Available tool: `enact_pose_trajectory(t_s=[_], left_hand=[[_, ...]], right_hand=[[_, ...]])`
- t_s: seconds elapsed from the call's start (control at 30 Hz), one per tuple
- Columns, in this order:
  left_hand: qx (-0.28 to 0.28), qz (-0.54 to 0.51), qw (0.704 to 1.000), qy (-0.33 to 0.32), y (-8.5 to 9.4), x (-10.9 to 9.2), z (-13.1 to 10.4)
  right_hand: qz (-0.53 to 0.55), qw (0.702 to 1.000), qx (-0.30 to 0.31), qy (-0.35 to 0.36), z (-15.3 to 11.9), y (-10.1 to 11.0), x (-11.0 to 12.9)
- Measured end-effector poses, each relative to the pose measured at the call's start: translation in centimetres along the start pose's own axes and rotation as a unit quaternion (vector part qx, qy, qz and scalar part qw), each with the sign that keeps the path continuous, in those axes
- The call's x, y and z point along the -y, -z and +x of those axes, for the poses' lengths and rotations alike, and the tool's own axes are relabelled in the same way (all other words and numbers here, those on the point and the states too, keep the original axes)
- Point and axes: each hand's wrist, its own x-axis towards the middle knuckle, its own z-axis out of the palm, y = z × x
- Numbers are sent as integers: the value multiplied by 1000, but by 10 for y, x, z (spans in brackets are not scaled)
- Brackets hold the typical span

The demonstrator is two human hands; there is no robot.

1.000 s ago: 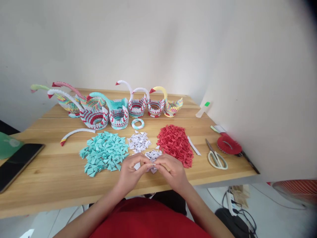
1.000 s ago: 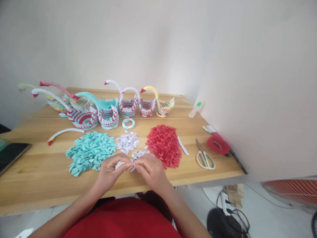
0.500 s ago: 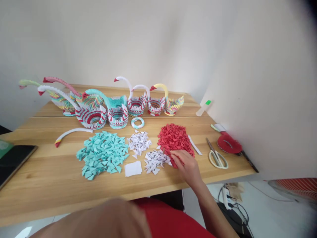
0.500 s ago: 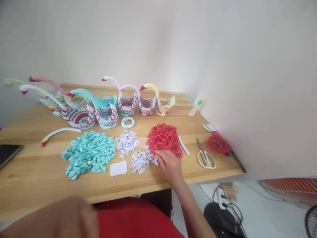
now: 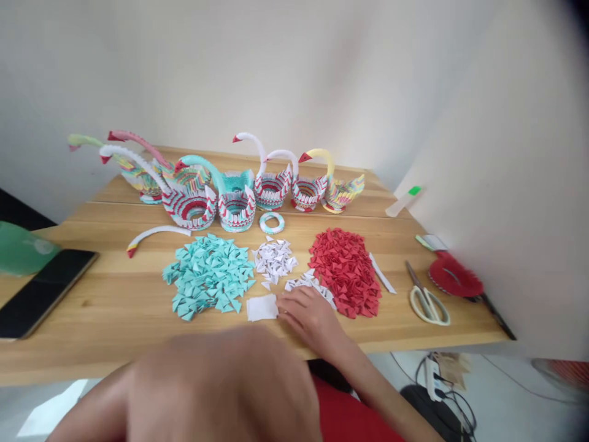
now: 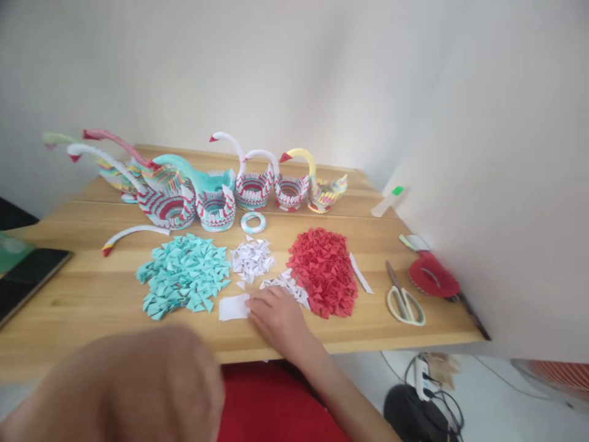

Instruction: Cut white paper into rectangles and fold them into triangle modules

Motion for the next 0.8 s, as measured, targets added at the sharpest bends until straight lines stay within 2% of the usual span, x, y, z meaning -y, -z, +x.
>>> enact_pose_trajectory(t_s=[0.07,0.13,0.2,0.27,0.37,0.47,0.67,0.8], left_hand=[[19,-6,1000,-17,5,-3,28],[17,-12,998,-55,5,2,54],[-40,-3,995,-94,1,16,73],[-48,34,990,-132,-4,35,86],[-29,74,987,-143,-9,64,94],[-14,92,987,-129,-11,83,96],[9,106,988,-111,-12,91,97],[23,72,993,-87,-11,91,98]], right_hand=[[-9,999,38,22,13,-8,5],[-24,996,75,32,21,-15,7],[-37,993,106,34,25,-22,6],[-40,991,121,28,24,-27,3],[-27,992,121,27,21,-33,-3],[-7,992,120,30,21,-33,-7],[40,994,101,24,30,-30,-6],[61,997,45,-13,30,-23,-13]])
